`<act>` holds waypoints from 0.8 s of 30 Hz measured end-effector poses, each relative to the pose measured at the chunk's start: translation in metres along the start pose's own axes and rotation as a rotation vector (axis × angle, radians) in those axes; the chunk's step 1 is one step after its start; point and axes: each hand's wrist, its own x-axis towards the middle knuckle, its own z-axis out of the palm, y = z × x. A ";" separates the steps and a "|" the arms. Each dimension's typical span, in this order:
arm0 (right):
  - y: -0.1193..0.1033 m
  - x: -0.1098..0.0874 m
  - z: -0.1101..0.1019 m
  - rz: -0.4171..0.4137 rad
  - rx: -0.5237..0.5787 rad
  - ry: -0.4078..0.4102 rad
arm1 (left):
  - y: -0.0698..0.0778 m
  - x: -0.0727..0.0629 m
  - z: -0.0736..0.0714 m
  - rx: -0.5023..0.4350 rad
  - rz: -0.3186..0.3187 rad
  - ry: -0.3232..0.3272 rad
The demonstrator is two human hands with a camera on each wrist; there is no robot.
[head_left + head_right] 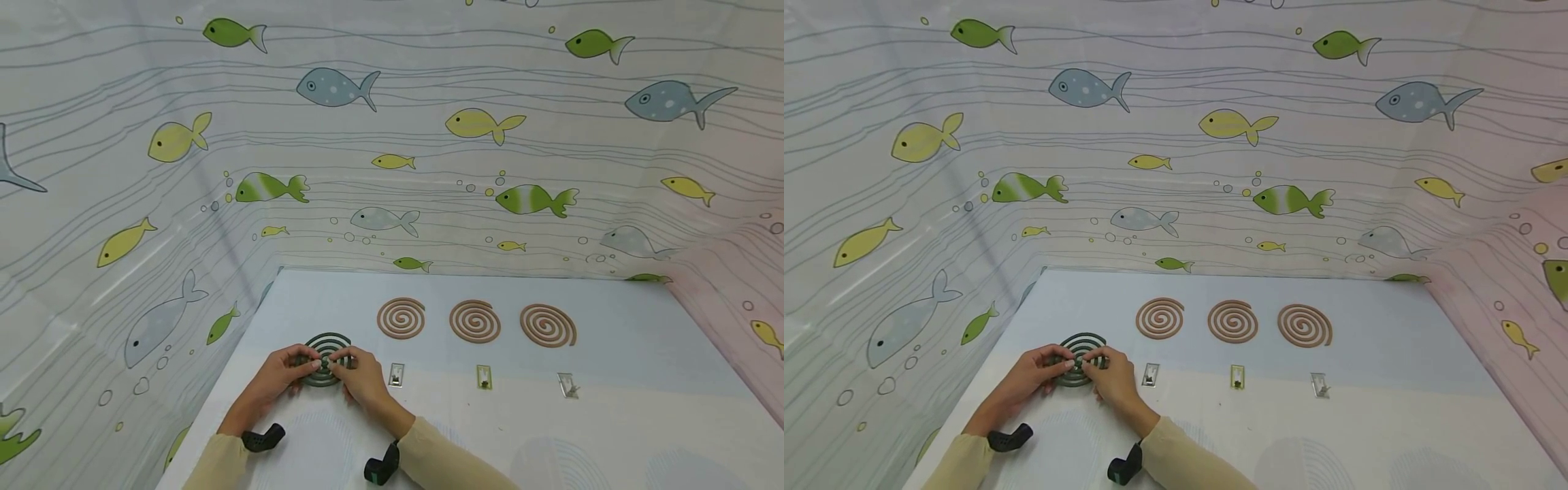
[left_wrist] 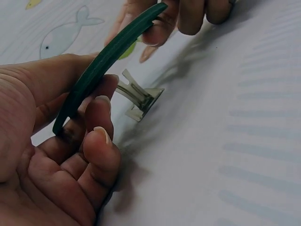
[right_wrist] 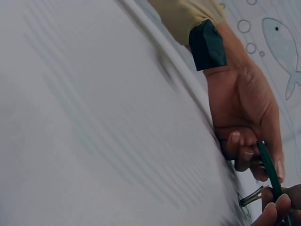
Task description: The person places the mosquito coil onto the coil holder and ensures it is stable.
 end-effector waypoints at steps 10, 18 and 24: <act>0.000 0.001 0.002 -0.016 -0.012 -0.005 | 0.001 -0.001 -0.002 0.021 0.020 -0.030; -0.003 0.003 0.002 -0.018 -0.033 0.003 | 0.000 0.000 -0.002 0.011 0.033 -0.010; -0.002 0.004 0.001 -0.020 -0.036 0.001 | -0.002 0.002 -0.001 0.020 0.036 -0.010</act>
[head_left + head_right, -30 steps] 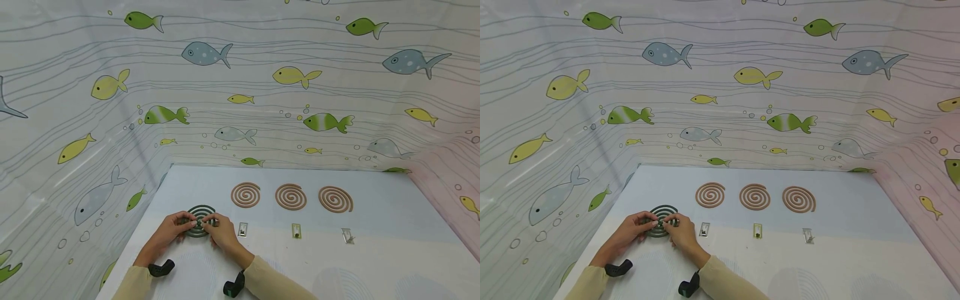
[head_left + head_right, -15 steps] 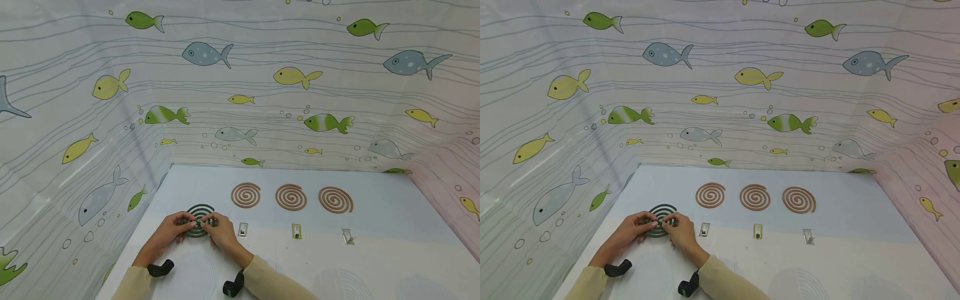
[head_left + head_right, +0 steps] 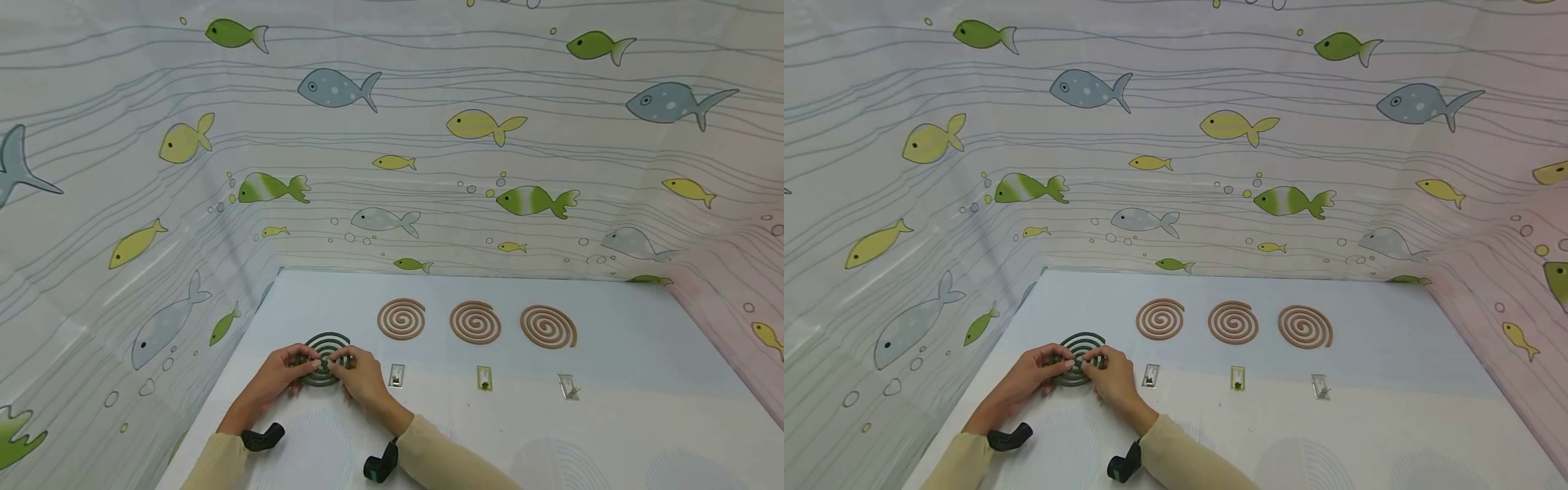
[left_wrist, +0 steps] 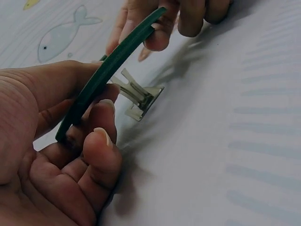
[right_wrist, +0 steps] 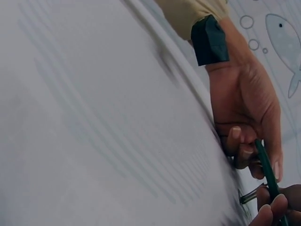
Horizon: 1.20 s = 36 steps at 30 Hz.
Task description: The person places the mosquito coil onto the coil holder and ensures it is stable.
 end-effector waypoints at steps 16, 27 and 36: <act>0.001 0.000 0.001 0.018 0.013 -0.014 | 0.005 0.000 0.003 0.007 -0.021 0.057; -0.001 0.001 0.002 -0.014 0.015 -0.006 | 0.004 0.000 0.003 0.015 -0.041 0.069; 0.001 0.001 0.003 -0.004 0.002 -0.012 | 0.004 -0.001 0.003 0.008 -0.058 0.058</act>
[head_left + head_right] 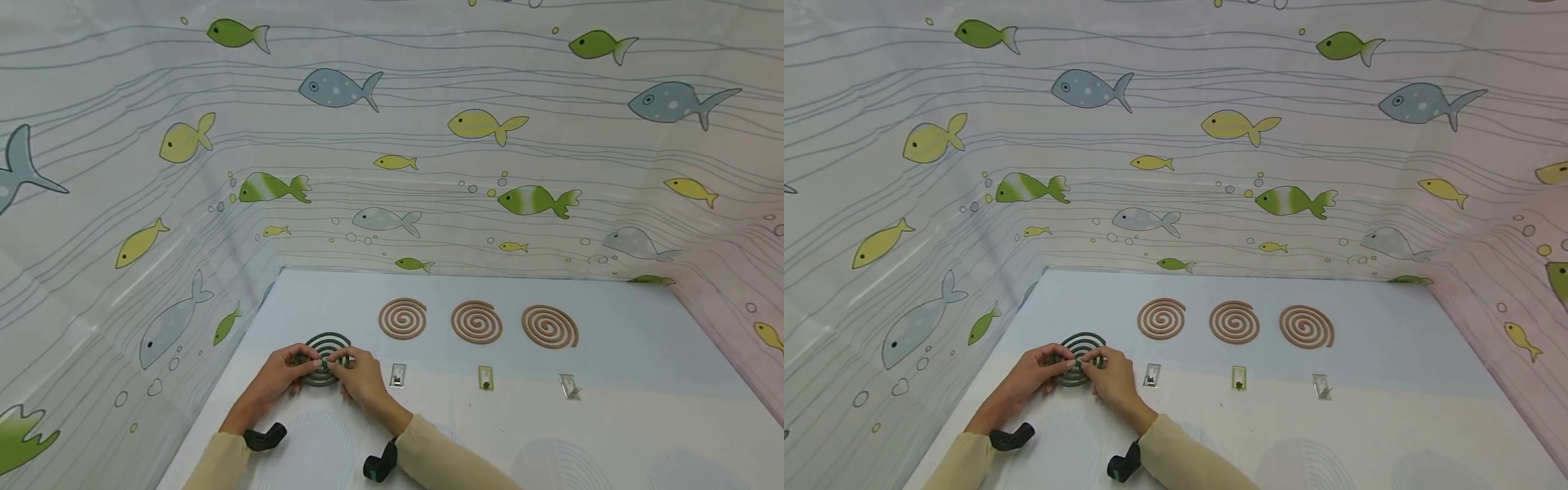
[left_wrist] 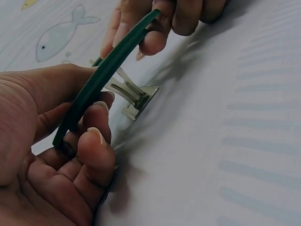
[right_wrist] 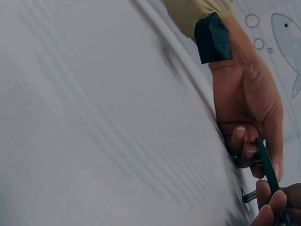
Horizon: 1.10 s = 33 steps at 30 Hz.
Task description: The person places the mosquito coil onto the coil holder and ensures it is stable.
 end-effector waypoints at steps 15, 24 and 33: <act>0.006 0.003 -0.001 0.010 -0.017 -0.003 | -0.004 0.002 0.000 0.008 0.004 -0.023; 0.008 0.005 0.001 -0.005 -0.055 0.025 | -0.005 0.001 0.001 -0.001 -0.002 -0.022; 0.008 0.007 0.003 -0.010 -0.081 0.039 | -0.004 0.000 -0.002 0.003 -0.001 -0.058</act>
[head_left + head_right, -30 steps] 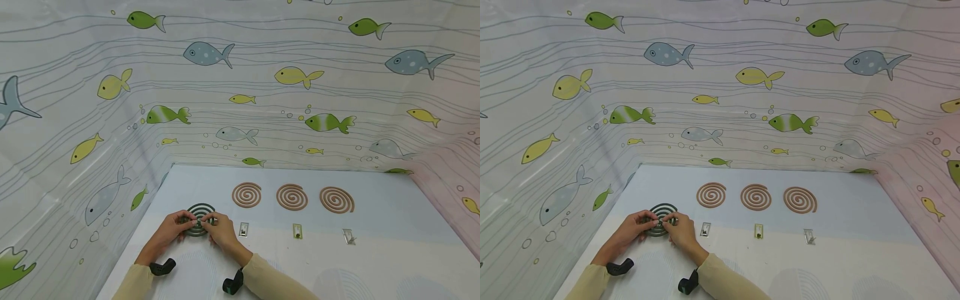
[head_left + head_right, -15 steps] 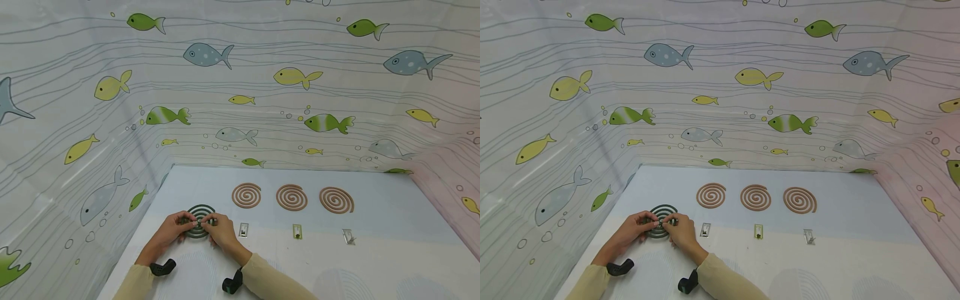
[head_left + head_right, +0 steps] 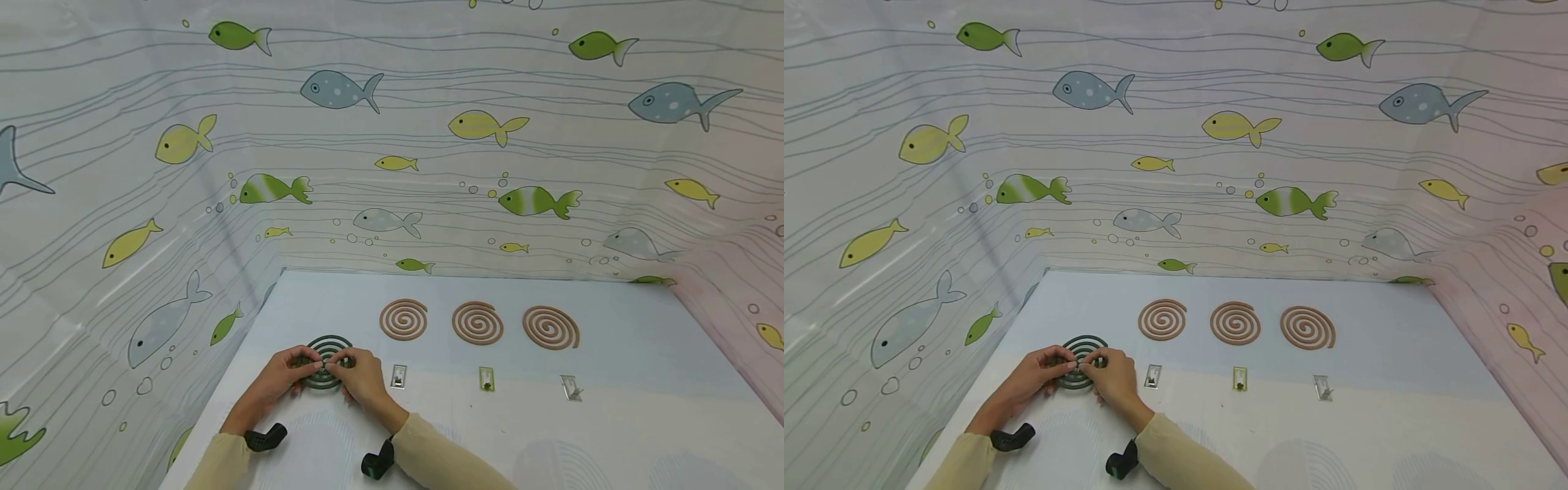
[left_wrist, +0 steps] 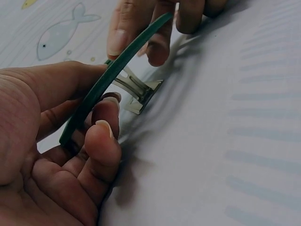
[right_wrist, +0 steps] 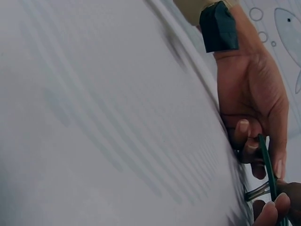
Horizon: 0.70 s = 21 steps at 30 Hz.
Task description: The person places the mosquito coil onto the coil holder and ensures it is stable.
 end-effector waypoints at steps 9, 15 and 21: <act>-0.002 0.001 0.001 -0.029 -0.043 0.023 | 0.002 -0.001 0.000 -0.003 -0.008 -0.012; -0.004 0.000 0.002 -0.059 -0.088 0.044 | 0.002 -0.002 0.000 -0.009 -0.016 -0.011; -0.005 0.000 0.004 -0.095 -0.196 0.094 | 0.002 -0.002 0.000 -0.006 0.002 -0.017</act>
